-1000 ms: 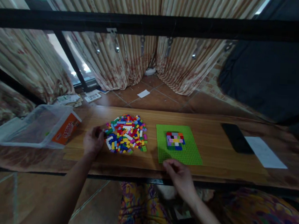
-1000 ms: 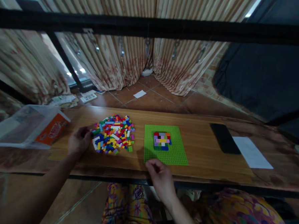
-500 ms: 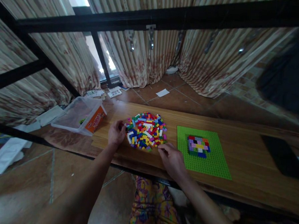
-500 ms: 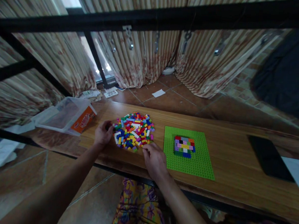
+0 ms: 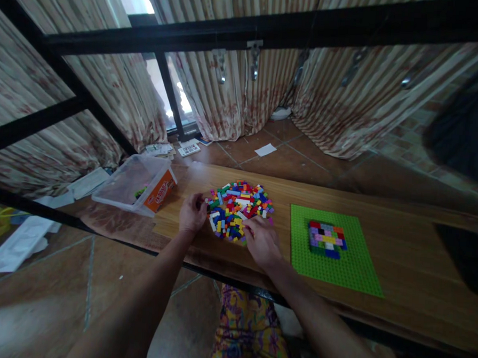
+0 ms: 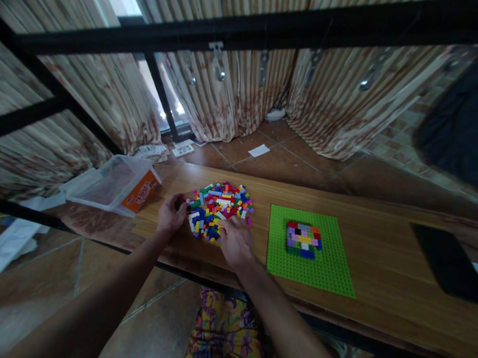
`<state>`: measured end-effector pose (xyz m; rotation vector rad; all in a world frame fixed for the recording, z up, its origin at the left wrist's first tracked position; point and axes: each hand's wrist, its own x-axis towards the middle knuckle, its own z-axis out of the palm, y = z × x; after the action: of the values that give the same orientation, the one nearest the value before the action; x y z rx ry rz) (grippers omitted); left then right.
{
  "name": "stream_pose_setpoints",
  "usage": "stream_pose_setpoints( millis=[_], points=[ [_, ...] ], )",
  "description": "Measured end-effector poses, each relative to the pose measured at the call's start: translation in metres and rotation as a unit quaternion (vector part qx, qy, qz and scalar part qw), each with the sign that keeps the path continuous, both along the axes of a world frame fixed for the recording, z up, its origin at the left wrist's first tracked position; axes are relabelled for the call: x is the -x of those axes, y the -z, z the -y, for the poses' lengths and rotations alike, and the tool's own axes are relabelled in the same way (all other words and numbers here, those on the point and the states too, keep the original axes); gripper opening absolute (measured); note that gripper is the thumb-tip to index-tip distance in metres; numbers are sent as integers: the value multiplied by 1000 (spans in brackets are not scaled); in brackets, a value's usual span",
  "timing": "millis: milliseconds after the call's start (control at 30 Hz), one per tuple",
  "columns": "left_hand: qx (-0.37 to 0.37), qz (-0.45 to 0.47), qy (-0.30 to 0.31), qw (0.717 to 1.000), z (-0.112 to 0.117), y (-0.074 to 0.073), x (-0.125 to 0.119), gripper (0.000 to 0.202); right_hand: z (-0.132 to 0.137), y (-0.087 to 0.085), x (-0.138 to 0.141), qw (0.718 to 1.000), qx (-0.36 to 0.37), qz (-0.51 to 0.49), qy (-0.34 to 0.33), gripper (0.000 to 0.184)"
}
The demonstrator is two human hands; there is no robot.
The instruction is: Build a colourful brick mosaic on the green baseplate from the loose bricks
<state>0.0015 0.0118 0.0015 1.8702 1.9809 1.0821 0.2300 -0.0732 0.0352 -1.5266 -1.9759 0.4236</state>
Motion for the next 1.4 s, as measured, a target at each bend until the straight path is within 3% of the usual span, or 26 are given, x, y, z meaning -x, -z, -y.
stream_pose_setpoints(
  millis=[133, 367, 467, 600, 833, 1000, 1233, 1400],
  points=[
    [8, -1, -4, 1000, 0, -2, -1, 30, 14, 4, -1, 999, -1, -29, -15, 21],
    [18, -5, -11, 1000, 2, -6, -3, 28, 13, 4, -28, 998, 1, -41, 43, 23],
    [16, -5, -10, 1000, 2, -6, -4, 28, 3, -8, -14, 999, -3, -32, 20, 22],
    [10, -3, -7, 1000, 2, -4, -3, 28, -7, -19, 29, 999, -3, 23, -40, 17],
    [4, -12, -4, 1000, 1, -1, -1, 28, -20, -15, 79, 995, 18, 93, 37, 29],
    [9, -10, -6, 1000, 1, -1, -2, 29, -24, -11, 86, 993, 15, 86, 74, 24],
    [10, -8, -3, 1000, 2, -3, -1, 29, -22, -16, 83, 994, -1, 86, 64, 15],
    [5, 0, 1, 1000, 2, -3, 0, 31, -9, -29, 62, 998, -19, -43, 48, 13]
  ],
)
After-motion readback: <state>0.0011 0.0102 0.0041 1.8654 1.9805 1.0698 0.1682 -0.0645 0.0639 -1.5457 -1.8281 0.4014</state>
